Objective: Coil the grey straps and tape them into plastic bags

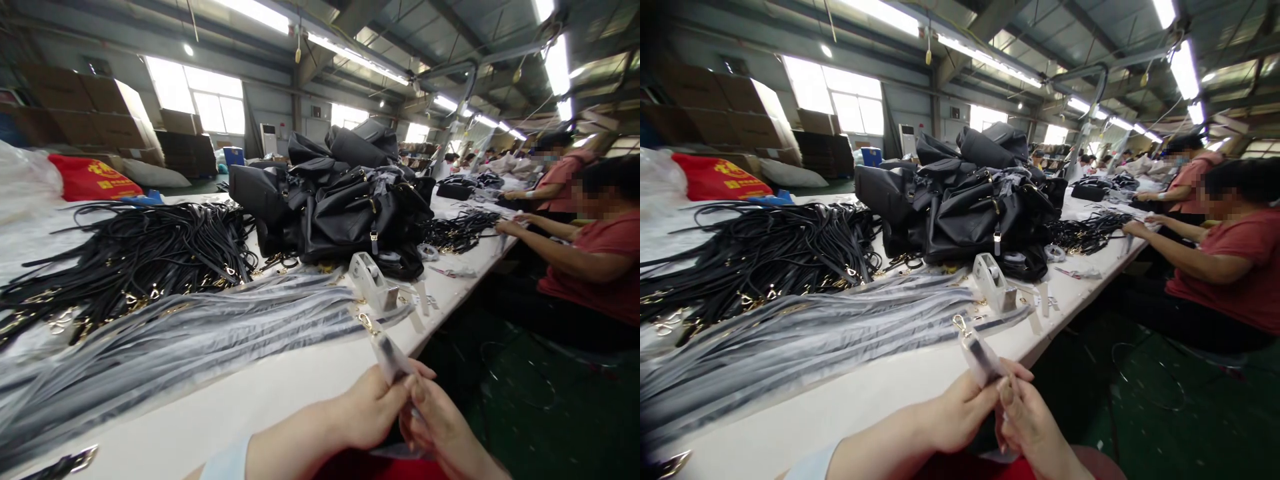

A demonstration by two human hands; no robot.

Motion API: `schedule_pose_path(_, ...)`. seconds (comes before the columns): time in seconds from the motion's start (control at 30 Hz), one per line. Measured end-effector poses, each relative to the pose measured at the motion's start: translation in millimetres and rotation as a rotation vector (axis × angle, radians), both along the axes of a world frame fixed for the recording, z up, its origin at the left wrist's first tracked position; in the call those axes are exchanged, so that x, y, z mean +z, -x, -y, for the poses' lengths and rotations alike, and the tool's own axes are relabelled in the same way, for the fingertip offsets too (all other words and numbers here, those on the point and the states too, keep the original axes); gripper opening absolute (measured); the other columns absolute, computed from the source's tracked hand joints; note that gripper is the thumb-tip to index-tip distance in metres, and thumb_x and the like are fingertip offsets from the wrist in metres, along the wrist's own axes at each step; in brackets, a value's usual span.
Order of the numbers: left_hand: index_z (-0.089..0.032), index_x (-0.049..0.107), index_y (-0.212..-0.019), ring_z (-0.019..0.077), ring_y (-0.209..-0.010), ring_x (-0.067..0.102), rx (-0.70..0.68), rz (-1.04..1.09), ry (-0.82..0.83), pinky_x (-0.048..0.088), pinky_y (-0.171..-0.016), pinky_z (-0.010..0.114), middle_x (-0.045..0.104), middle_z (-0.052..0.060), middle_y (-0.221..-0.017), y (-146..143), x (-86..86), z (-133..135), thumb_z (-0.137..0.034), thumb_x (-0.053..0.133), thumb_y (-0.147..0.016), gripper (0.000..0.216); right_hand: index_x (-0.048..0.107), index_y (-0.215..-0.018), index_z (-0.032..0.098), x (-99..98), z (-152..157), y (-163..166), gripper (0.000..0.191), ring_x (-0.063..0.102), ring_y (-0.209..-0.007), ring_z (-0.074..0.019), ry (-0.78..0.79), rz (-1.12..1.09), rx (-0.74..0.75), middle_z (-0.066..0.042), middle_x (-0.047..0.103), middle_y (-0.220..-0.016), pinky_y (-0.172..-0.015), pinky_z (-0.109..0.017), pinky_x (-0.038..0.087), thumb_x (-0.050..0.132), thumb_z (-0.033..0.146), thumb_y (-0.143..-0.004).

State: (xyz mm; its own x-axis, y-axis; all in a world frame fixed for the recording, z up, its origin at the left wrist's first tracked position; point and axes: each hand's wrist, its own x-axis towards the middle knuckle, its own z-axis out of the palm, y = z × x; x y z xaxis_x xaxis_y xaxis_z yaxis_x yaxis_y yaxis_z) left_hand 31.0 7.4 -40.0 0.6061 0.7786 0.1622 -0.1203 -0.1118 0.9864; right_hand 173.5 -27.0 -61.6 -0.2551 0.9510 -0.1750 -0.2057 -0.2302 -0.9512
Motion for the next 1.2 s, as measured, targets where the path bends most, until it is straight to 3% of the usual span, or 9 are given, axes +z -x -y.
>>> schedule_pose_path(0.13,-0.016,0.059,-0.127,0.0244,-0.102,0.062,-0.060,-0.078,-0.068,0.048,-0.096,0.039,0.065,0.014,-0.114,4.4,-2.5,-1.0,-0.046,0.051,-0.093,0.046,0.058,-0.089,0.017,-3.4,0.2,-1.7,0.055,0.015,-0.042,-0.0040,0.021,-0.028,-0.023,0.014,0.021,-0.047,-0.042,-0.017,0.023,0.061,0.071,-0.080)
schedule_pose_path(0.23,-0.014,0.059,-0.127,0.0269,-0.108,0.061,-0.155,-0.047,0.107,0.046,-0.099,0.040,0.066,0.014,-0.118,18.4,0.8,-17.8,-0.037,0.067,-0.079,0.054,0.062,-0.082,0.017,-4.4,-1.5,-14.8,0.048,0.023,-0.042,-0.0063,-0.126,0.143,-0.050,0.011,0.026,-0.047,-0.044,-0.021,0.028,0.057,0.064,-0.088)
schedule_pose_path(0.4,-0.011,0.073,-0.105,0.0295,-0.109,0.062,-0.219,0.258,0.449,0.043,-0.100,0.041,0.070,0.015,-0.112,48.7,14.1,-50.4,-0.054,0.053,-0.081,0.053,0.070,-0.089,0.020,6.9,-3.2,-43.7,0.023,0.057,-0.057,-0.0152,-0.820,0.855,-0.162,-0.001,0.064,-0.066,-0.055,-0.025,0.041,0.054,0.034,-0.096)
schedule_pose_path(0.53,-0.010,0.078,-0.079,0.0256,-0.092,0.066,-0.195,0.069,0.390,0.045,-0.095,0.037,0.075,0.015,-0.093,56.7,16.1,-52.1,-0.055,0.052,-0.089,0.053,0.063,-0.116,0.016,27.6,0.9,-47.8,0.025,0.056,-0.050,-0.0159,-1.440,1.190,-0.167,-0.001,0.063,-0.061,-0.052,-0.029,0.038,0.047,0.014,-0.096)
schedule_pose_path(0.63,-0.009,0.078,-0.090,0.0241,-0.085,0.066,-0.287,0.022,0.415,0.047,-0.089,0.037,0.075,0.014,-0.091,54.4,13.2,-44.5,-0.057,0.062,-0.083,0.051,0.062,-0.118,0.010,40.0,2.1,-43.6,0.030,0.052,-0.048,-0.0163,-1.618,1.313,-0.147,-0.001,0.059,-0.057,-0.050,-0.031,0.036,0.040,0.013,-0.098)
schedule_pose_path(0.77,-0.010,0.077,-0.097,0.0219,-0.083,0.066,-0.448,0.008,0.470,0.048,-0.085,0.034,0.074,0.014,-0.094,48.7,12.3,-35.2,-0.062,0.066,-0.078,0.057,0.063,-0.112,0.010,43.7,-0.6,-43.1,0.031,0.051,-0.049,-0.0160,-1.643,1.335,-0.141,-0.002,0.057,-0.056,-0.051,-0.030,0.037,0.035,0.016,-0.100)
schedule_pose_path(0.87,-0.014,0.076,-0.094,0.0163,-0.068,0.062,-0.542,-0.135,0.415,0.046,-0.067,0.024,0.073,0.007,-0.079,44.5,10.4,-31.3,-0.065,0.071,-0.072,0.056,0.062,-0.115,0.011,41.2,-2.7,-46.5,0.030,0.052,-0.050,-0.0164,-1.610,1.312,-0.190,-0.002,0.059,-0.058,-0.052,-0.030,0.040,0.036,0.012,-0.099)
schedule_pose_path(1.03,-0.014,0.067,-0.062,0.0064,-0.042,0.035,-0.559,-0.252,0.441,0.024,-0.042,0.018,0.049,-0.002,-0.045,43.4,-1.1,-30.3,-0.074,0.073,-0.062,0.060,0.063,-0.116,0.015,30.5,-9.9,-54.3,0.027,0.060,-0.057,-0.0178,-1.469,1.227,-0.280,-0.004,0.065,-0.067,-0.057,-0.029,0.045,0.042,0.015,-0.099)
schedule_pose_path(1.2,-0.013,0.063,-0.067,0.0036,-0.031,0.024,-0.734,0.051,0.626,0.017,-0.031,0.016,0.030,-0.009,-0.040,50.6,8.8,-28.1,-0.054,0.079,-0.070,0.044,0.067,-0.103,0.017,2.3,-26.4,-49.5,0.028,0.066,-0.072,-0.0195,-0.932,0.900,-0.230,-0.006,0.072,-0.083,-0.067,-0.027,0.049,0.057,0.042,-0.094)
